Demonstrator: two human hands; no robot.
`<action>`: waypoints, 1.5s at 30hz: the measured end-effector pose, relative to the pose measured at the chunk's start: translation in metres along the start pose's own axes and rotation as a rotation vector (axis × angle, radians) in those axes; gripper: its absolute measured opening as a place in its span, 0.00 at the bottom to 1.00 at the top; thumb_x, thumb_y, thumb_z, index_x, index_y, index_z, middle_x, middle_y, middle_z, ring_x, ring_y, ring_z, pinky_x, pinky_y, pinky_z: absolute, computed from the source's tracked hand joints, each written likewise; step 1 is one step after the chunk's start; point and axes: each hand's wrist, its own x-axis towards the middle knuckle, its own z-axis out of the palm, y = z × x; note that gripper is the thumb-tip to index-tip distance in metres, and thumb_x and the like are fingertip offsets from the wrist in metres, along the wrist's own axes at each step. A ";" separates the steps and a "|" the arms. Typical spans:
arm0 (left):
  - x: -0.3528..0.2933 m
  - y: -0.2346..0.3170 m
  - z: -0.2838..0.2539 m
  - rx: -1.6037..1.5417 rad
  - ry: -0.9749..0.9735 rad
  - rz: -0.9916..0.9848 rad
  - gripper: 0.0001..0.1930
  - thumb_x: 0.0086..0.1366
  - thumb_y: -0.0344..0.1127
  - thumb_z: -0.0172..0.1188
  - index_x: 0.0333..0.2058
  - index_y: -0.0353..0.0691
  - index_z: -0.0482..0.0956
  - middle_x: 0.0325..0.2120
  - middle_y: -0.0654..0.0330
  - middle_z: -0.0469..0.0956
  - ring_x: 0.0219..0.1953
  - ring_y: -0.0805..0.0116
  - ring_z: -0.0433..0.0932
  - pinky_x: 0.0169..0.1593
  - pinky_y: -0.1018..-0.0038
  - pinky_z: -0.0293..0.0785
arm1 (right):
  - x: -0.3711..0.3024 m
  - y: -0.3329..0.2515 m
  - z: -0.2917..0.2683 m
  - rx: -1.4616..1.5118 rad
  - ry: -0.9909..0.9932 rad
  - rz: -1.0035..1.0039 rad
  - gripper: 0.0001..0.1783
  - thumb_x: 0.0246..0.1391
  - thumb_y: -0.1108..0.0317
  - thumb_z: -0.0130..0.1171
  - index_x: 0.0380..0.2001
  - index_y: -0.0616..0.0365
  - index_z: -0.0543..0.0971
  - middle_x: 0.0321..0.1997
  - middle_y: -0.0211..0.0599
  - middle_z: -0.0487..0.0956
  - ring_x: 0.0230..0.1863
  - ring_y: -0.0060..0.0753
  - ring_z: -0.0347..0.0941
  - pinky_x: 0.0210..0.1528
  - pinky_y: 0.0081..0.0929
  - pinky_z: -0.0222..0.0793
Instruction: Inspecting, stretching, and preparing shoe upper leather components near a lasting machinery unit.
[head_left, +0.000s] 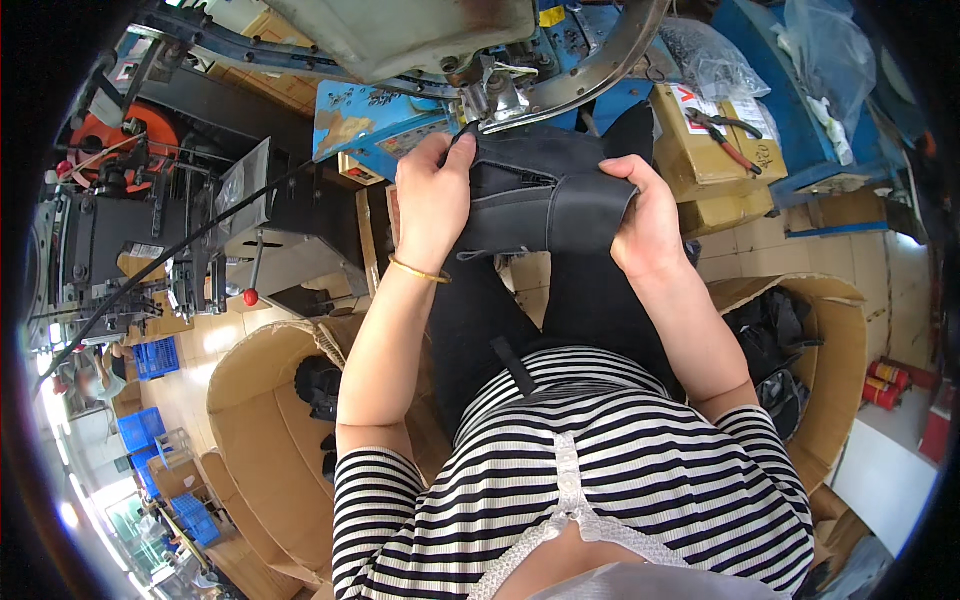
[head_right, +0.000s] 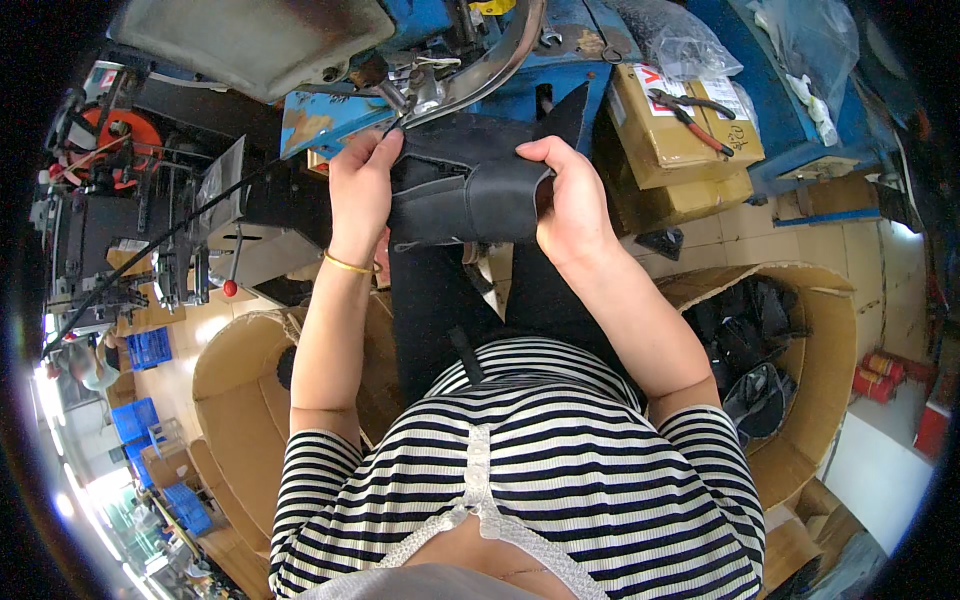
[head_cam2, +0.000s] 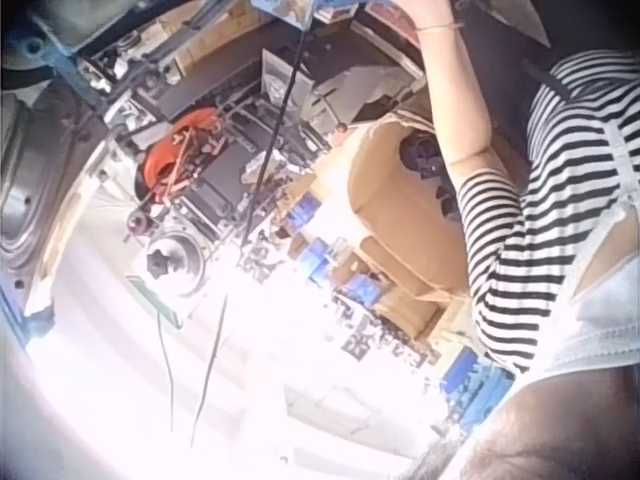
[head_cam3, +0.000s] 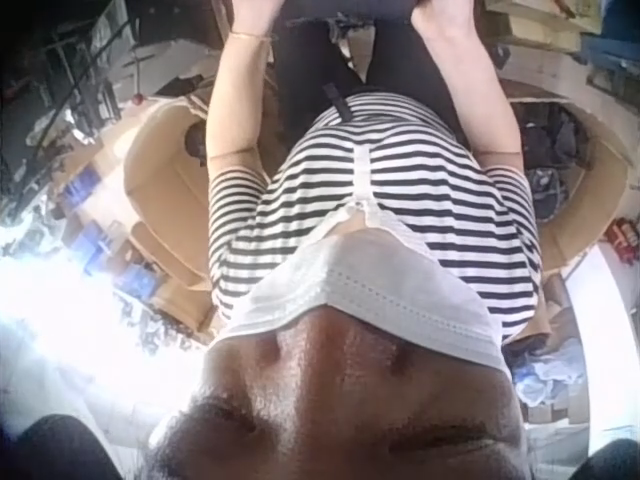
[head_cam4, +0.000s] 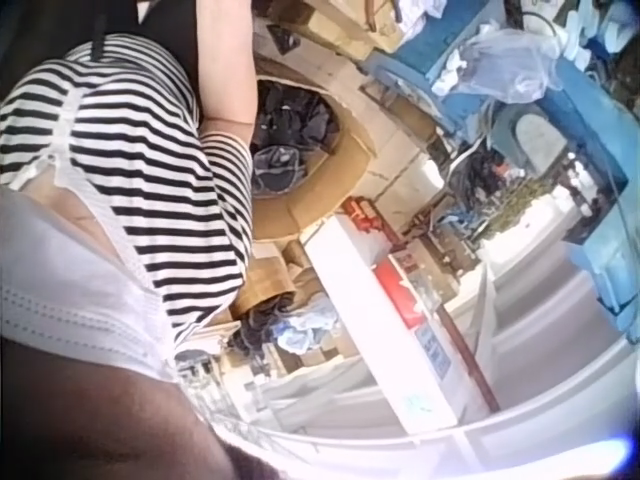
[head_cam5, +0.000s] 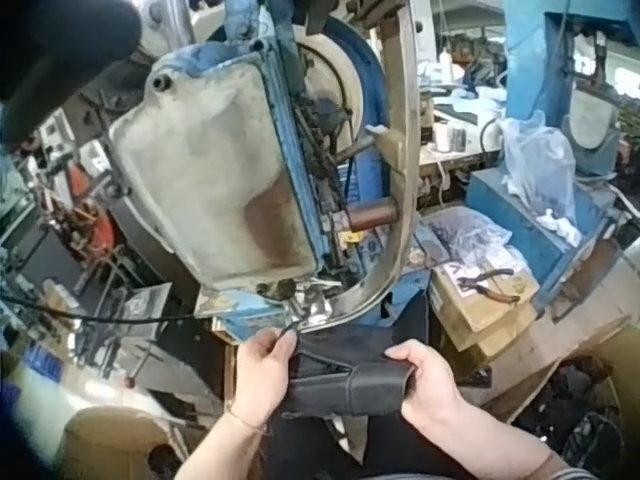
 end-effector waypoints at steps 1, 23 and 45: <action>0.003 0.005 -0.002 0.095 -0.022 -0.007 0.14 0.61 0.38 0.59 0.28 0.29 0.77 0.15 0.55 0.72 0.22 0.73 0.68 0.29 0.72 0.65 | 0.003 0.000 -0.001 0.028 -0.004 0.029 0.10 0.50 0.66 0.53 0.31 0.62 0.74 0.33 0.42 0.78 0.33 0.36 0.77 0.39 0.32 0.74; 0.019 -0.005 -0.007 -0.223 -0.248 -0.332 0.14 0.60 0.39 0.60 0.24 0.31 0.80 0.19 0.64 0.76 0.22 0.77 0.70 0.29 0.77 0.66 | -0.004 -0.005 -0.008 -0.179 0.049 0.202 0.15 0.54 0.59 0.52 0.35 0.61 0.77 0.38 0.38 0.80 0.40 0.33 0.76 0.49 0.33 0.69; 0.028 -0.014 -0.015 -0.079 -0.209 -0.281 0.17 0.55 0.41 0.66 0.18 0.33 0.76 0.14 0.65 0.72 0.19 0.78 0.66 0.24 0.76 0.62 | 0.007 0.014 0.005 -0.082 0.104 0.093 0.06 0.51 0.69 0.52 0.25 0.59 0.74 0.25 0.36 0.77 0.26 0.30 0.74 0.33 0.27 0.71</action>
